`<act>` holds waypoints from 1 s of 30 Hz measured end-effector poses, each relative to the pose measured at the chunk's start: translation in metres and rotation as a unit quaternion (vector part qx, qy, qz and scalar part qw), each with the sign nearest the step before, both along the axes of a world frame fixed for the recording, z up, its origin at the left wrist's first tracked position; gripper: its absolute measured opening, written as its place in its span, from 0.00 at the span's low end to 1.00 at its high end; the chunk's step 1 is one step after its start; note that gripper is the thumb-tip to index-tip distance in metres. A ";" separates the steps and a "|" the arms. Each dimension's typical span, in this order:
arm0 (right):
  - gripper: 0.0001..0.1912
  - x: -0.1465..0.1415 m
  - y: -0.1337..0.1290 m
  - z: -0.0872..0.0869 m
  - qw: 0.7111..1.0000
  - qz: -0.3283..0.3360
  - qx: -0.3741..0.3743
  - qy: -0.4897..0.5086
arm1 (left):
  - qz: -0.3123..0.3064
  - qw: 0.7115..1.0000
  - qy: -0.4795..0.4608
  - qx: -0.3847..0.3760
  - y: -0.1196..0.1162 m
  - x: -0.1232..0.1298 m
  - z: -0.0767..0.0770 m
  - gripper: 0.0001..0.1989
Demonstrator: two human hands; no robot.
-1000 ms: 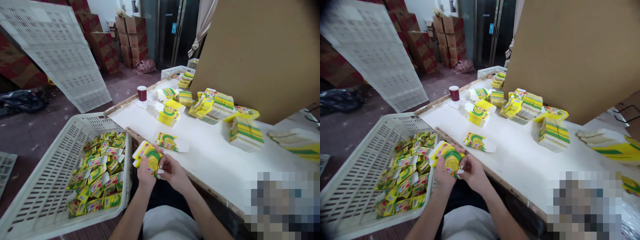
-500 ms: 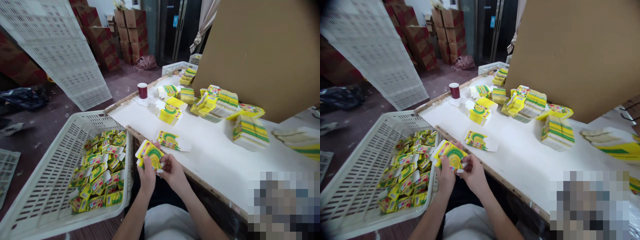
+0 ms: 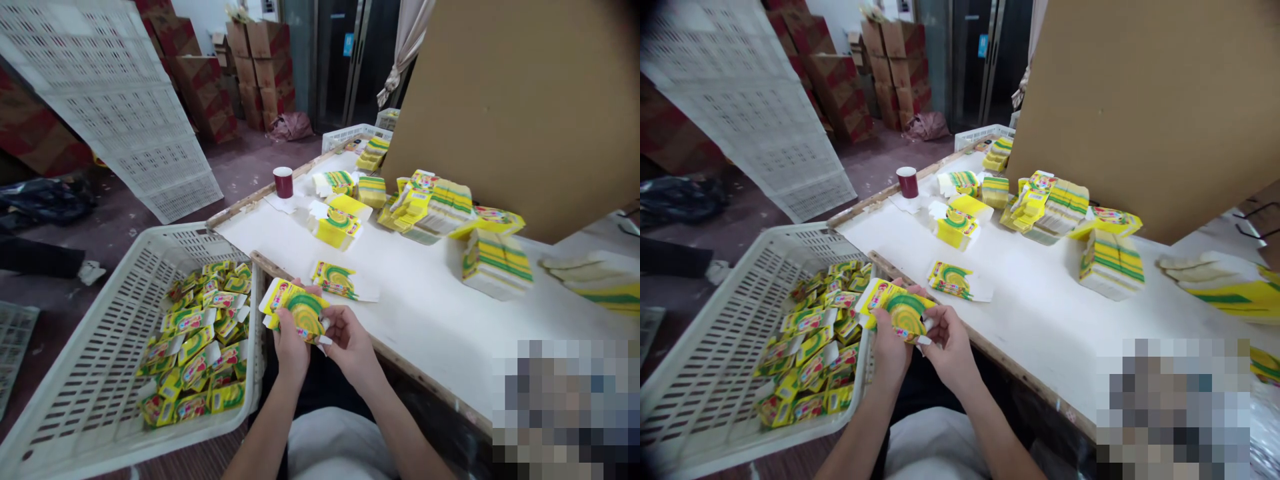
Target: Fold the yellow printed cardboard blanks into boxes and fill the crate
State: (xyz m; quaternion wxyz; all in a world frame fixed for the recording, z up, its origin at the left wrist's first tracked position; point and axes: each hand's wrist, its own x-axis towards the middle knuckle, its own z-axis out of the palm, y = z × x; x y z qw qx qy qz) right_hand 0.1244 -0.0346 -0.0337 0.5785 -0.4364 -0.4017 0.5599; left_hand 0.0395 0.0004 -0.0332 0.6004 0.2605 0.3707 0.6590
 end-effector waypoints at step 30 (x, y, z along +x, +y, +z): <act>0.09 0.002 -0.006 0.002 0.993 -0.007 -0.031 -0.114 | -0.039 0.994 0.104 0.023 -0.006 -0.004 -0.007 0.21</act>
